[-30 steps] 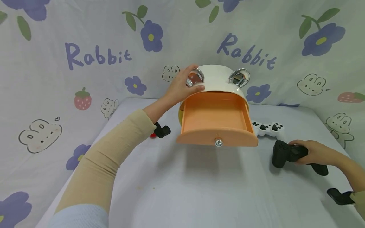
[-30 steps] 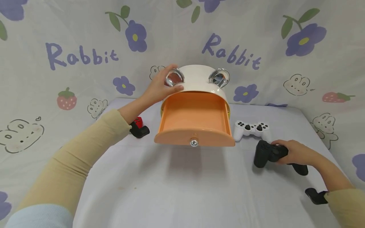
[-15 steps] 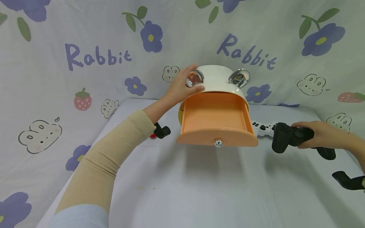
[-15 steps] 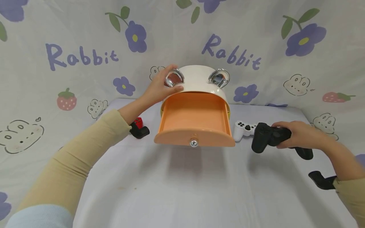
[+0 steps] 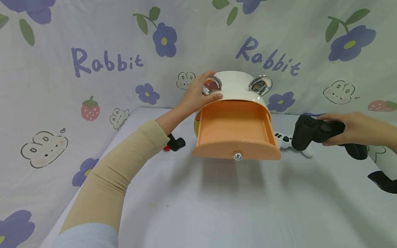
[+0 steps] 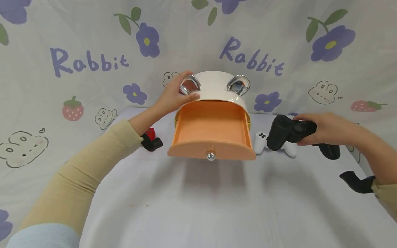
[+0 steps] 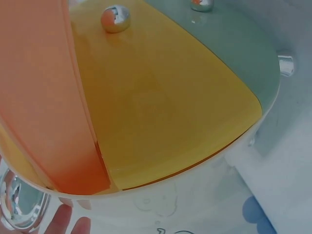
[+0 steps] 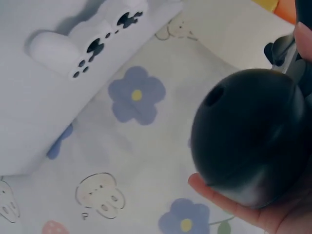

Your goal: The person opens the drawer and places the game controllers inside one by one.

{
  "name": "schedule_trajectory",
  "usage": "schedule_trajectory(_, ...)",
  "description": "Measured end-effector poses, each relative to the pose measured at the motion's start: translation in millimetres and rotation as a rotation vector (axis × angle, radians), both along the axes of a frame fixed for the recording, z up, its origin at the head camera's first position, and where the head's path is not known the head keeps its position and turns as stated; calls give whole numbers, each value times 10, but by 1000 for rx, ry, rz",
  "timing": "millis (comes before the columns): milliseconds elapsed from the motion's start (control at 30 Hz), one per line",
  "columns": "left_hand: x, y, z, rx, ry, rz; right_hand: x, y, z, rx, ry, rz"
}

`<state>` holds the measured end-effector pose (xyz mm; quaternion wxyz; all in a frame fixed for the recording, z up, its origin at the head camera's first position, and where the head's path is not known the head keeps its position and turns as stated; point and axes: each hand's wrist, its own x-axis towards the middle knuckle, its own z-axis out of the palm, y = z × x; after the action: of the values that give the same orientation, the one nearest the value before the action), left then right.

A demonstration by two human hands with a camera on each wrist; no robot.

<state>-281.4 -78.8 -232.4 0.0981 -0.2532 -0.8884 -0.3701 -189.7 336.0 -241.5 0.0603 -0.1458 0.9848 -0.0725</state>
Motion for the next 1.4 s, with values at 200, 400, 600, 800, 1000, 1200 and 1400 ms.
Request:
schedule_trajectory(200,2,-18,6,-1,4,-5,-9,-137,121,-19,31,-50)
schedule_trajectory(400,6,-24,9,7,2,-14,-24,-298,261,-14,36,-87)
schedule_trajectory(600,-15,-30,-8,-13,8,1,-30,-526,408,-24,25,-104)
schedule_trajectory(800,-15,-36,-3,-10,9,-7,-17,-793,513,-12,21,-65)
schedule_trajectory(1000,-5,-40,-1,-1,0,-14,-17,-1086,579,-52,18,-27)
schedule_trajectory(1200,0,-33,0,-21,-2,-3,10,-1350,627,-92,34,31)
schedule_trajectory(1400,23,-15,6,-38,2,4,24,-1560,618,-133,18,51)
